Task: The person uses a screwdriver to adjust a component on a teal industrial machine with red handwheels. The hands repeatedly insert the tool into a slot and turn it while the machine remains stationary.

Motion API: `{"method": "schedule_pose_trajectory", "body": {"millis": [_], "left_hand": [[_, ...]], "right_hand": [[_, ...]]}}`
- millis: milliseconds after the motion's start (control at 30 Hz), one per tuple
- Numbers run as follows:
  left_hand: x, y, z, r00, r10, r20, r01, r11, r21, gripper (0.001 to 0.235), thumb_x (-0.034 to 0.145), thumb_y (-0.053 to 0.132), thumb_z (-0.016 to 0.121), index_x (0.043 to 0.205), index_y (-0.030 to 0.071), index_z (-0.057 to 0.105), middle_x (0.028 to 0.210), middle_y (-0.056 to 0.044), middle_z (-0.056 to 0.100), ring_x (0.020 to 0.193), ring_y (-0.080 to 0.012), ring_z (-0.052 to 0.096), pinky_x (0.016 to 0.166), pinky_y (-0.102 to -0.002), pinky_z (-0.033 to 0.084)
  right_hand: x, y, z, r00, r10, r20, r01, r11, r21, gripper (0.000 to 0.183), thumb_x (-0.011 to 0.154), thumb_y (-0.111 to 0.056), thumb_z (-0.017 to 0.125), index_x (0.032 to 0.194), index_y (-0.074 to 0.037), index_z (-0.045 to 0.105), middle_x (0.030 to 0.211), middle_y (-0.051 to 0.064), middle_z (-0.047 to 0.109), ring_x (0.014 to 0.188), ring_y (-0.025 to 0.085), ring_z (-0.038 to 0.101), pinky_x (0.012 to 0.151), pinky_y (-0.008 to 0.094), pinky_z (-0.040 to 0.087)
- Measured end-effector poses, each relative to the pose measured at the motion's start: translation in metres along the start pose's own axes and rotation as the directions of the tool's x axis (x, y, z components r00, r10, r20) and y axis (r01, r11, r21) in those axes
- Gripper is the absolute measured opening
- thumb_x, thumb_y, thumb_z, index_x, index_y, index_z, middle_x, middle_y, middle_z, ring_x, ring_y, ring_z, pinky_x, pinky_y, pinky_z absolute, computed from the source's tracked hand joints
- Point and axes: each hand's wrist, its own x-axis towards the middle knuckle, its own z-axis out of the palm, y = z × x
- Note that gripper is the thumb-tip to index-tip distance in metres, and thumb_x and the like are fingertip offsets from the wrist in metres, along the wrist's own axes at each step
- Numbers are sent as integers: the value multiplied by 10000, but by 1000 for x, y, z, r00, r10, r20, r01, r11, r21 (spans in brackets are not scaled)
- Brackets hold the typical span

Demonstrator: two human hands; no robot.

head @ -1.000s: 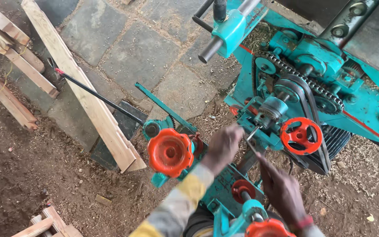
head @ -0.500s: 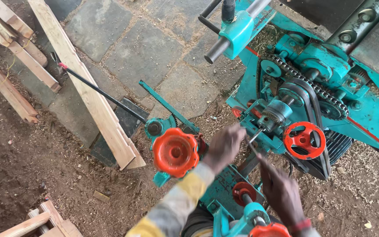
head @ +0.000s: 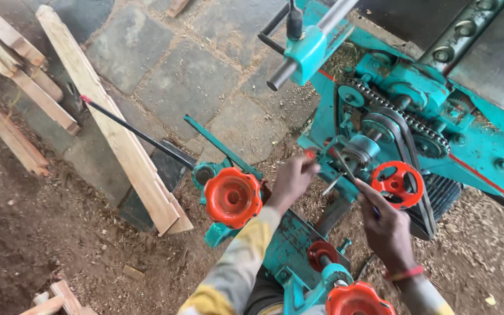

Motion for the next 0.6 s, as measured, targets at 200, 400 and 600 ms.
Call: {"method": "schedule_pose_trajectory", "body": {"millis": [200,400,600], "left_hand": [[-52,-8,26,944,-280,172,267,959,91,412,988,429,622,954,32,727,856,-156,743,803,-304,745,731,-435,564],[-61,34,24,987,-117,115,84,963,255,508,1021,503,549,1077,11,663,1099,-209,683,1020,-389,692,866,-492,541],[-61,61,18,964,-172,202,104,946,307,579,963,568,563,1164,33,662,1184,-205,654,1127,-389,647,942,-515,510]], "right_hand": [[-30,21,-26,992,-89,-89,92,995,34,315,1018,-192,669,1326,-149,717,903,87,760,714,37,618,667,274,519],[-28,6,-27,998,-29,-55,30,999,12,326,1021,-218,669,1338,-164,719,860,117,752,698,73,635,677,283,523],[-29,-1,-23,996,-84,-41,86,996,26,340,1012,-232,667,1342,-164,711,812,107,737,658,48,628,654,278,523]]}}
